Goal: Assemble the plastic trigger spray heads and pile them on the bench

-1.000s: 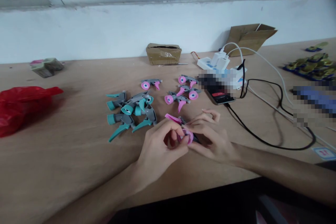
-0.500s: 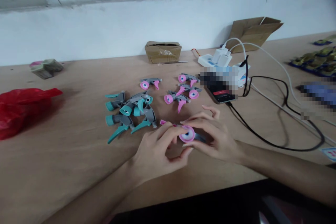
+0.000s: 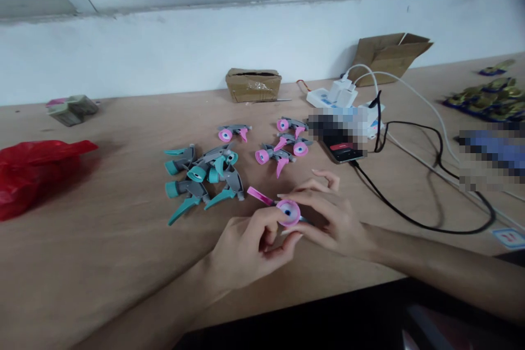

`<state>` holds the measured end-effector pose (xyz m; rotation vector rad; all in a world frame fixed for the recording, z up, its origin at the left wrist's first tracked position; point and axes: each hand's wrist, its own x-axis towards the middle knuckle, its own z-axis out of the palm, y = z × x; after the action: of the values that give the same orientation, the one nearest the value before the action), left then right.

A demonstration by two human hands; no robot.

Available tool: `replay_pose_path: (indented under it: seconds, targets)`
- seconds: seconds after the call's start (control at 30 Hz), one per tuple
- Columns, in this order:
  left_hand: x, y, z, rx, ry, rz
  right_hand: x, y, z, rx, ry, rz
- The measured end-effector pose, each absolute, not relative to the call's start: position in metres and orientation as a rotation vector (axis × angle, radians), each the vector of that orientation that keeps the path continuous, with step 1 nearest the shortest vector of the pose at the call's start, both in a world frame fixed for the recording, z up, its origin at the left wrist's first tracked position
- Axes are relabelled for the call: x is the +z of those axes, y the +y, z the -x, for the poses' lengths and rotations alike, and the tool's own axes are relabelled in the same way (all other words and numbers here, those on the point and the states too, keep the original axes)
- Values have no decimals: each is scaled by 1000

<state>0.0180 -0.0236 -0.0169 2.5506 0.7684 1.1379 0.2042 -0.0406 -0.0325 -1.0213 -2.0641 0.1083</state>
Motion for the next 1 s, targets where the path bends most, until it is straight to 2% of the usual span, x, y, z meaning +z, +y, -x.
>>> replay_pose_path:
  seconds: [0.43, 0.73, 1.0]
  targets:
    - [-17, -16, -18, 1047, 660, -2617, -33, -40, -205, 73, -2060, 1024]
    - [-17, -17, -18, 1115, 657, -2570, -32, -39, -205, 64, -2040, 1030]
    - [-17, -13, -19, 997, 692, -2604, -34, -37, -206, 76, -2039, 1025]
